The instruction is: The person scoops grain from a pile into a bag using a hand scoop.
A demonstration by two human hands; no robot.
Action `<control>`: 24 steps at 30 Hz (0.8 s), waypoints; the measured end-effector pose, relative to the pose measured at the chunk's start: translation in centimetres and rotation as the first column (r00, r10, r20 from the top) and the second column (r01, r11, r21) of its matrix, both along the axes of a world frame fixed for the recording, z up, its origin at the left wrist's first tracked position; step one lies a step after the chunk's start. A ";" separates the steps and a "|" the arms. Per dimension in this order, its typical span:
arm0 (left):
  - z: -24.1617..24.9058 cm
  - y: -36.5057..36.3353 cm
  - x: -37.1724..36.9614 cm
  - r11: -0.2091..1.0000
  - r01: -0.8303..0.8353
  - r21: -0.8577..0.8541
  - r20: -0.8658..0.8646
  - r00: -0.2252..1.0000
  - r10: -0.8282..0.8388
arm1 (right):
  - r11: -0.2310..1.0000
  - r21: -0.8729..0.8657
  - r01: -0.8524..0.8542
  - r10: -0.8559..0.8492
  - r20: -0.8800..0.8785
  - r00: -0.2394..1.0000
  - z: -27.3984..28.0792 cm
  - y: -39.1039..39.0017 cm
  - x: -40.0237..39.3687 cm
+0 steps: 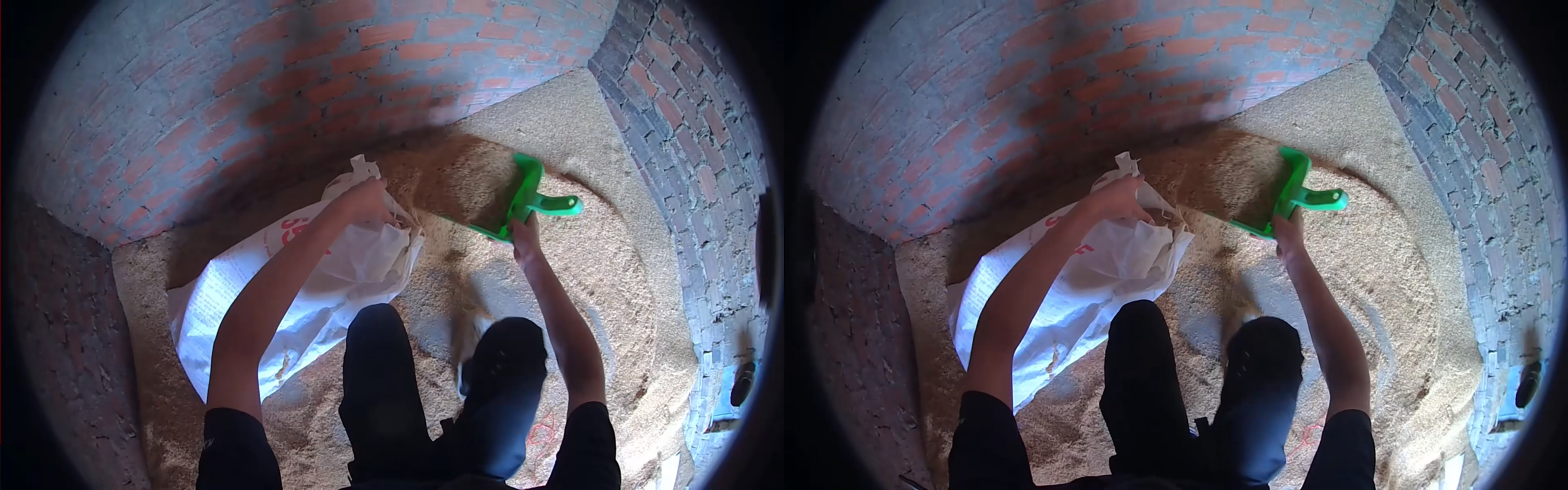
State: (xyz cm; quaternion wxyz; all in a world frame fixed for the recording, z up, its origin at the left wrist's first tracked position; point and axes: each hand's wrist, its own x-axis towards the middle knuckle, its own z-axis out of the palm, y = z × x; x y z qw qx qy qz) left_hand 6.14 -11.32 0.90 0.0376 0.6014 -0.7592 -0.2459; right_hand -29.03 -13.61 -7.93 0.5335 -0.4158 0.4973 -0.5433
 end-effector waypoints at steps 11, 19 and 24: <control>-2.3 -2.0 0.6 0.973 -0.218 -0.078 -0.255 0.948 0.192 | 0.816 0.055 -0.575 0.578 -0.105 0.809 -0.2 -1.6 5.5; -2.9 -0.4 -0.7 0.960 -0.243 0.141 -0.586 0.761 0.279 | 0.731 0.182 -0.658 0.580 -0.675 0.457 3.3 -2.9 11.9; -3.9 -0.2 1.4 0.864 -0.487 -0.126 -0.696 0.665 0.273 | 0.623 -0.249 -0.742 -0.043 -0.958 0.285 8.7 -2.4 14.0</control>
